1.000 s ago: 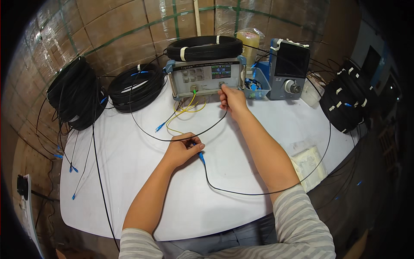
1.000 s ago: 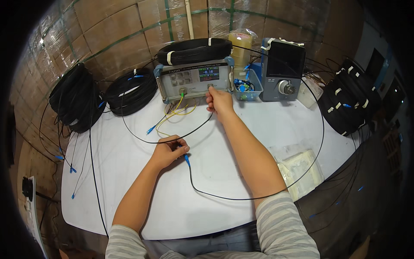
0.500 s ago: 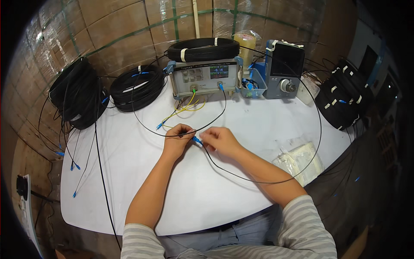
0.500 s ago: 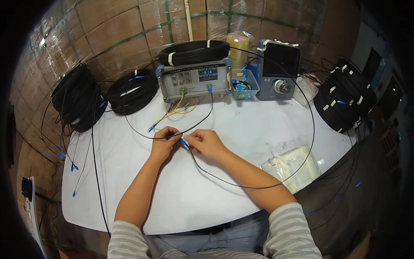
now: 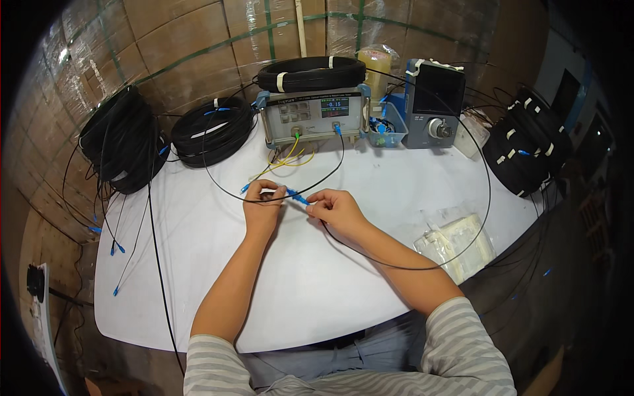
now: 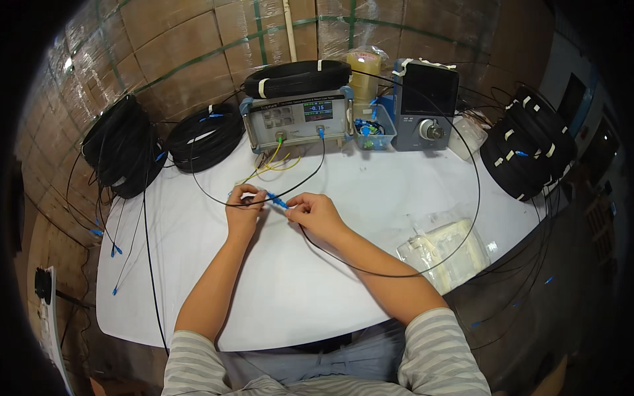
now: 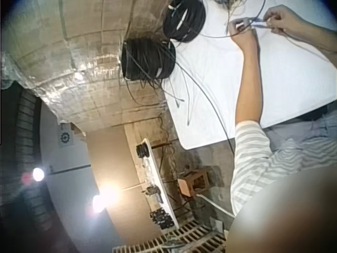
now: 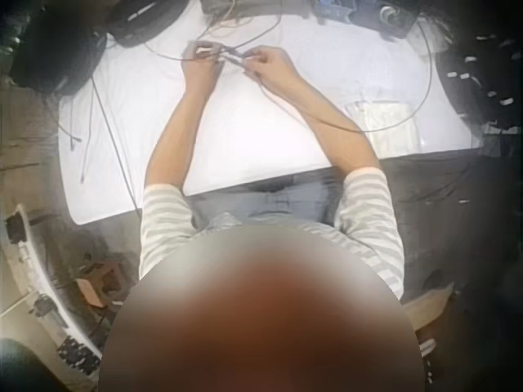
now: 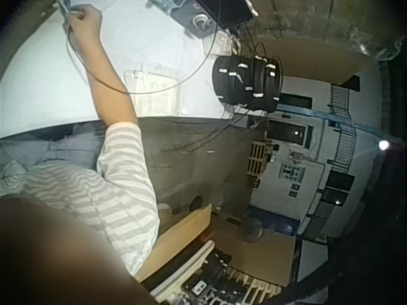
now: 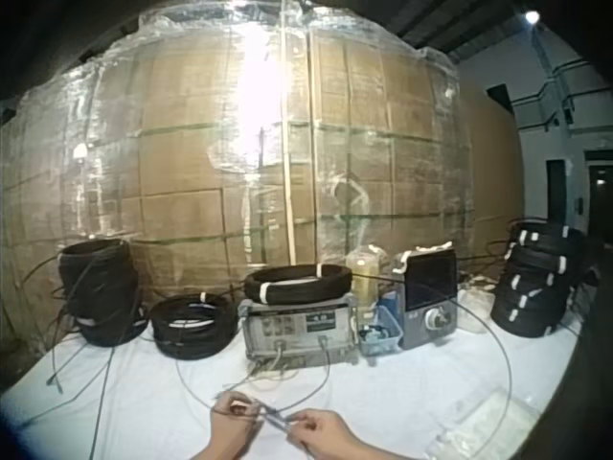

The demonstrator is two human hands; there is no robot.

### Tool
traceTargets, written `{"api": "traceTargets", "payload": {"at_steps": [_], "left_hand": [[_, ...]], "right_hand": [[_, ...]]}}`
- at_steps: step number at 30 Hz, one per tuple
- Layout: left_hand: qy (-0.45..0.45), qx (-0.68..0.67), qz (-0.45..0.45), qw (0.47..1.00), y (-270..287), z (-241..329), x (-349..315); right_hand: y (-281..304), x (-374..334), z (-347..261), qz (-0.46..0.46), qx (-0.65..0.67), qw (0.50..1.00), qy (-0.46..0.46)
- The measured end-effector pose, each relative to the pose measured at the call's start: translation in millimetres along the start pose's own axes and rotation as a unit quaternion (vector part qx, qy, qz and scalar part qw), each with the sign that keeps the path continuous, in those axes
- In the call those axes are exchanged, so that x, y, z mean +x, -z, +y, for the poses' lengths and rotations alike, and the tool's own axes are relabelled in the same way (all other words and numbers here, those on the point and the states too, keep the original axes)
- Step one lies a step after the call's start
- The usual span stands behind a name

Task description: The recorder is assembling and connecting fiber optic cables to an optical power meter or similar testing device.

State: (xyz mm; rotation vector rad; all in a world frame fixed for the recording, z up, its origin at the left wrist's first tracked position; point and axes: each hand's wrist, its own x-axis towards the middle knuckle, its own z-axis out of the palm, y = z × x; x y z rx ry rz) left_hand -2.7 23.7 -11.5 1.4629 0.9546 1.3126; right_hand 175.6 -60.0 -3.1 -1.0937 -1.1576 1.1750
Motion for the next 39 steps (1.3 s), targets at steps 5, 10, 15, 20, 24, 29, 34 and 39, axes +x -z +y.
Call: {"api": "traceTargets", "payload": {"at_steps": [5,10,15,20,24,29,34,39], "left_hand": [[0.066,0.077,-0.028,0.994,1.5,11.7,-0.8],[0.129,-0.064,-0.11,0.983,2.0,10.1,1.9],[0.162,-0.096,-0.122,0.975,5.9,16.9,2.9],[0.179,-0.163,-0.146,0.959,-0.8,15.6,-0.6],[0.181,-0.167,-0.154,0.957,0.4,15.7,1.5],[0.201,-0.175,-0.184,0.946,3.7,20.1,0.7],[0.206,-0.184,-0.209,0.938,8.7,18.4,2.0],[0.211,-0.189,-0.222,0.933,9.8,19.4,2.3]], "right_hand": [[1.1,-2.3,-2.7,0.011,0.135,0.991,-0.012],[-6.1,-6.0,-7.4,-0.015,-0.041,0.999,0.004],[-4.5,-3.6,-0.7,-0.021,-0.042,0.999,0.019],[-14.7,-6.2,-6.0,-0.025,-0.023,0.999,-0.015],[-15.2,-5.6,-2.6,-0.019,-0.044,0.999,0.012],[-12.5,-5.7,-0.6,-0.035,-0.069,0.996,0.048],[-11.2,-8.8,-2.4,-0.06,-0.045,0.995,0.059],[-8.7,-8.9,-2.5,-0.057,-0.072,0.994,0.06]]}}
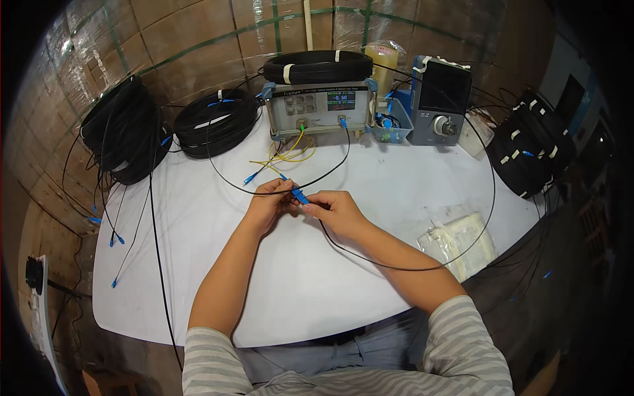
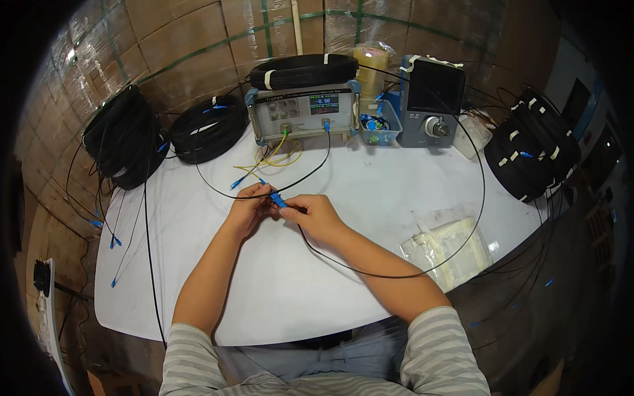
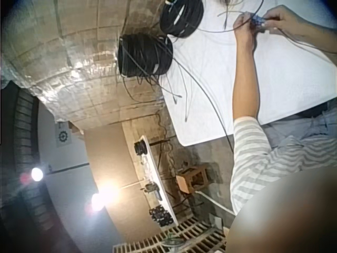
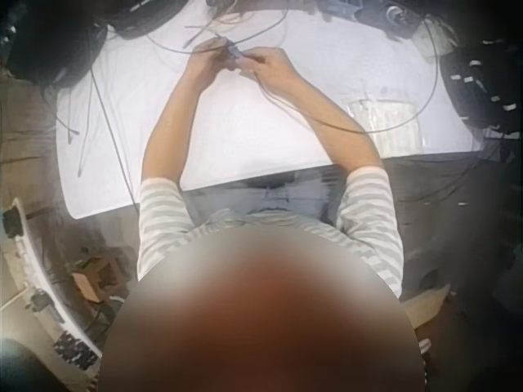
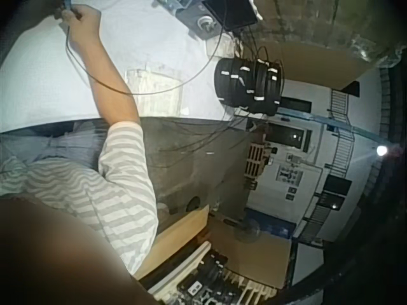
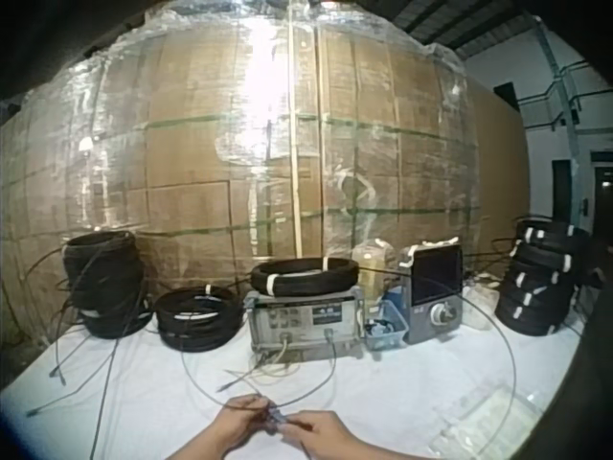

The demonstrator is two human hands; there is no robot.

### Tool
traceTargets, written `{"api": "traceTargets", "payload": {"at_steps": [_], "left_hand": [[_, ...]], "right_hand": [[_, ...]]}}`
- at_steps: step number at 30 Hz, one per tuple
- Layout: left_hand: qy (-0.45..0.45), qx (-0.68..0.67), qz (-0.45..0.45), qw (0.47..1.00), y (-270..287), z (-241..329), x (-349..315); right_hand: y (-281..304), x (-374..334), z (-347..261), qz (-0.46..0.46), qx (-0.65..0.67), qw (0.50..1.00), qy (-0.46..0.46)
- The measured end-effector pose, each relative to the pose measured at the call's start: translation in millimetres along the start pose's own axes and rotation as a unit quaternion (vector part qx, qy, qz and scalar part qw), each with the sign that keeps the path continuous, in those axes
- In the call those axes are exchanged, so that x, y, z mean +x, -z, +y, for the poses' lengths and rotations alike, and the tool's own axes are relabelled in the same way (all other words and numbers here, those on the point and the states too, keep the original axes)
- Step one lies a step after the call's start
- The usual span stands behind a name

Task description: The recorder is assembling and connecting fiber optic cables to an optical power meter or similar testing device.

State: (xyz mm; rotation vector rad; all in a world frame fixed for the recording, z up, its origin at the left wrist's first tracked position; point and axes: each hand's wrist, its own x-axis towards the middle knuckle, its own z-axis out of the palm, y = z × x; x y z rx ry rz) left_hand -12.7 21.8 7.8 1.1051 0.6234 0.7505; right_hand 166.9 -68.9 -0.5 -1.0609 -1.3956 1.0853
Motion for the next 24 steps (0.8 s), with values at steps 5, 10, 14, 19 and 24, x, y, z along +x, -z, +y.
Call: {"api": "traceTargets", "payload": {"at_steps": [5,10,14,19,24], "left_hand": [[0.001,0.002,0.001,1.0,1.1,1.1,-1.0],[-0.022,0.033,0.022,0.999,-0.8,-7.2,3.4],[-0.063,0.075,-0.02,0.995,-2.1,-10.5,1.9],[-0.069,0.08,-0.021,0.994,-3.4,-9.6,-1.0],[-0.082,0.096,-0.022,0.992,-3.2,-11.6,0.2]], "right_hand": [[-0.6,0.7,1.8,0.002,-0.006,1.0,-0.002],[0.1,3.3,2.2,0.018,-0.023,0.999,-0.015],[3.5,5.6,3.4,0.017,-0.053,0.998,-0.044],[1.7,5.2,-0.4,0.024,-0.064,0.997,-0.047],[3.3,6.8,3.3,0.027,-0.076,0.996,-0.039]]}}
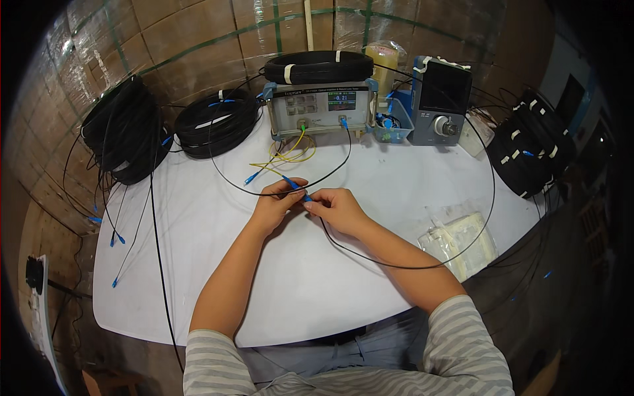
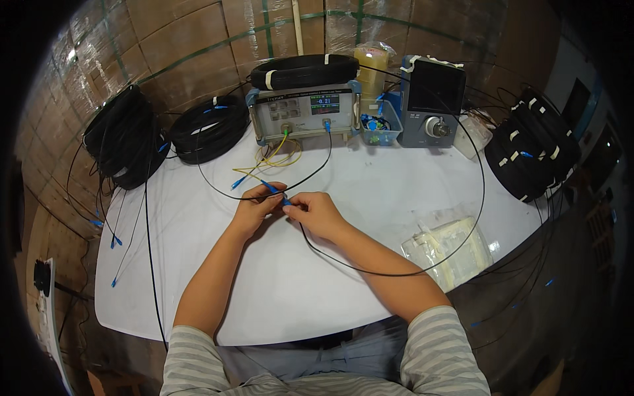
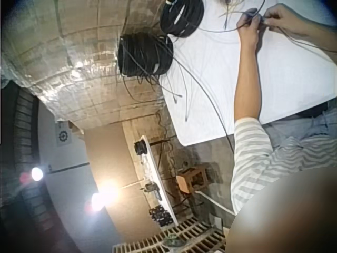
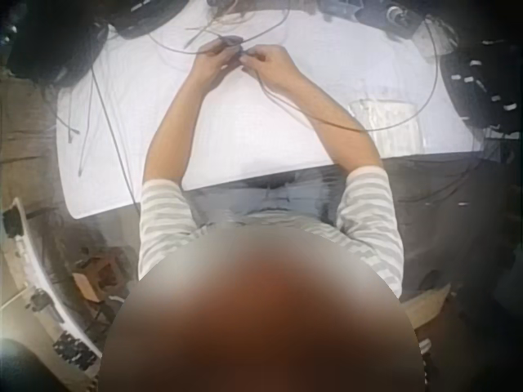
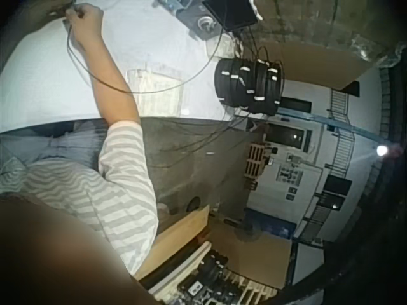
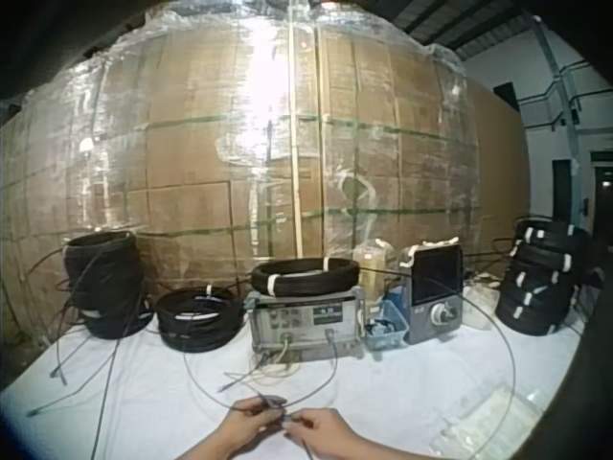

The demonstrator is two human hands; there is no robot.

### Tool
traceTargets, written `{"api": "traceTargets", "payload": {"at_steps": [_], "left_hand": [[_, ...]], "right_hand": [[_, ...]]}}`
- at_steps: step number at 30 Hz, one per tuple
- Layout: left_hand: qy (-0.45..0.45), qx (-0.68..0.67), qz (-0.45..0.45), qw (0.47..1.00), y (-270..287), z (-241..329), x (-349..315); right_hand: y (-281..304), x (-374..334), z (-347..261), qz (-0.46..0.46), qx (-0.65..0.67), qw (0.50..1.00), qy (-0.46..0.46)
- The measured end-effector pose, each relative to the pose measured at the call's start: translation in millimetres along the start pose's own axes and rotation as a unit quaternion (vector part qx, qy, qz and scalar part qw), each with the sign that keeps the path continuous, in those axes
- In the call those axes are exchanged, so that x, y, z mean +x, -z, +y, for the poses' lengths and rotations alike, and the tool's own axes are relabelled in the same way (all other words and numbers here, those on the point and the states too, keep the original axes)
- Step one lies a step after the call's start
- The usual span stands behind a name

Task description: The recorder is assembling and connecting fiber optic cables to an optical power meter or similar testing device.

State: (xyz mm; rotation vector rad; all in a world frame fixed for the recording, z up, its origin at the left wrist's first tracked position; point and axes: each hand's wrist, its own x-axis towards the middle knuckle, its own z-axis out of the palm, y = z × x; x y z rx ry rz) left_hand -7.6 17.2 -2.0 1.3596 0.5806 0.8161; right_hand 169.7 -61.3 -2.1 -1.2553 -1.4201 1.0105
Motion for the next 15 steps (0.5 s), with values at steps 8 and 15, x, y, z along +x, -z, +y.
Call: {"api": "traceTargets", "payload": {"at_steps": [8,15], "left_hand": [[0.01,-0.017,-0.001,1.0,0.0,1.0,-0.6],[0.007,-0.01,0.007,1.0,-1.4,2.1,-1.0]], "right_hand": [[-1.8,-3.9,-8.3,-0.001,0.029,1.0,-0.007],[-1.0,-2.6,-4.8,0.001,0.017,1.0,-0.008]]}}
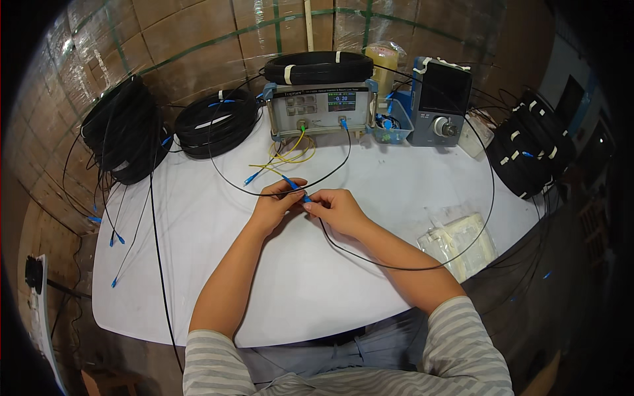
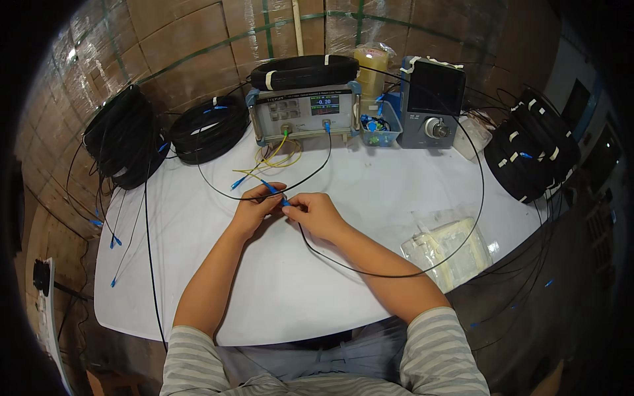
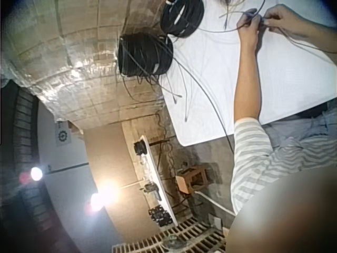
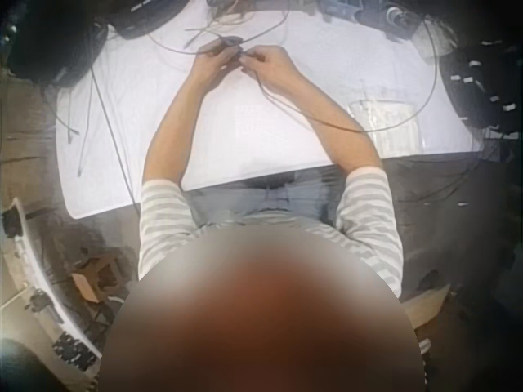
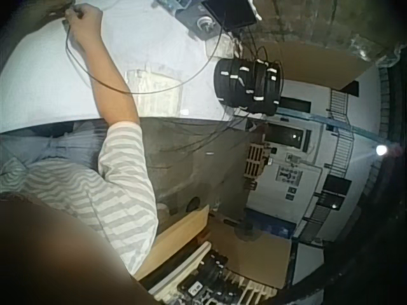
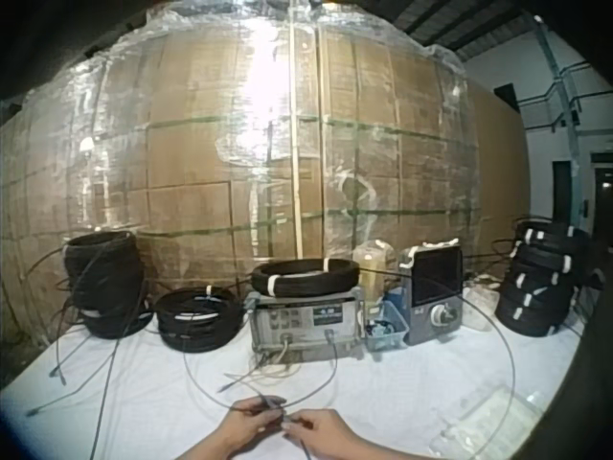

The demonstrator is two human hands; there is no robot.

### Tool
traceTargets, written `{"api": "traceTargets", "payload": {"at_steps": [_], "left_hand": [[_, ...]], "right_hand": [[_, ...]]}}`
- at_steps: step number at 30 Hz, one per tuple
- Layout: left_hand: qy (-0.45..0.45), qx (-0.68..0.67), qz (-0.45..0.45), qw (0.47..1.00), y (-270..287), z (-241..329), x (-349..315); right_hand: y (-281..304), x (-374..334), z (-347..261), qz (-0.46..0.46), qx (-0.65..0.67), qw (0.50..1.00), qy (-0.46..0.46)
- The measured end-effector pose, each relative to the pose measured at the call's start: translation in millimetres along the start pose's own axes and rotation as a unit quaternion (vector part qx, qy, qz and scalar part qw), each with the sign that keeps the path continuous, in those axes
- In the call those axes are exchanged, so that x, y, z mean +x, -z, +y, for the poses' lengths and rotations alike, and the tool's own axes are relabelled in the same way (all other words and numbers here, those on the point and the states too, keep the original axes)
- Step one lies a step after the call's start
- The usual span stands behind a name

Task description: The recorder is assembling and connecting fiber optic cables to an optical power meter or similar testing device.

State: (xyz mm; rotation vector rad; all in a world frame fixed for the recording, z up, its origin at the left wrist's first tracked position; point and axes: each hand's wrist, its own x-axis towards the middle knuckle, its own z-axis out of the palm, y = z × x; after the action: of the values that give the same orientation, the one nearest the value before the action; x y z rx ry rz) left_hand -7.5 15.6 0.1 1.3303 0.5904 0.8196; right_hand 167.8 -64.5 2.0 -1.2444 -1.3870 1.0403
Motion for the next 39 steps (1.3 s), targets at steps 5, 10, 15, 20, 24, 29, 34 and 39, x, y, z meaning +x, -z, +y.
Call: {"api": "traceTargets", "payload": {"at_steps": [5,10,15,20,24,29,34,39], "left_hand": [[0.046,-0.05,0.029,0.997,3.3,3.1,2.8],[0.043,-0.07,0.046,0.996,3.1,3.5,3.3],[0.043,-0.061,0.066,0.995,4.7,0.3,4.0],[0.054,-0.051,0.078,0.994,0.3,5.2,2.1],[0.037,-0.034,0.081,0.995,-0.2,2.1,4.6],[0.034,-0.008,0.088,0.996,-2.0,0.2,6.1],[0.036,-0.012,0.083,0.996,-2.3,1.4,5.3],[0.035,-0.013,0.08,0.996,-0.6,0.6,6.1]], "right_hand": [[2.1,1.4,-0.9,-0.003,-0.001,1.0,-0.002],[4.2,1.9,0.2,0.003,-0.025,1.0,-0.001],[-1.0,-1.0,-1.0,0.009,-0.001,1.0,0.005],[0.3,-2.2,0.7,-0.013,-0.01,1.0,0.012],[0.6,-1.3,4.7,-0.039,-0.04,0.998,0.019],[1.1,-0.1,10.4,-0.048,-0.041,0.997,0.034],[3.5,0.0,8.9,-0.059,-0.063,0.995,0.042],[3.5,1.3,10.9,-0.066,-0.069,0.994,0.053]]}}
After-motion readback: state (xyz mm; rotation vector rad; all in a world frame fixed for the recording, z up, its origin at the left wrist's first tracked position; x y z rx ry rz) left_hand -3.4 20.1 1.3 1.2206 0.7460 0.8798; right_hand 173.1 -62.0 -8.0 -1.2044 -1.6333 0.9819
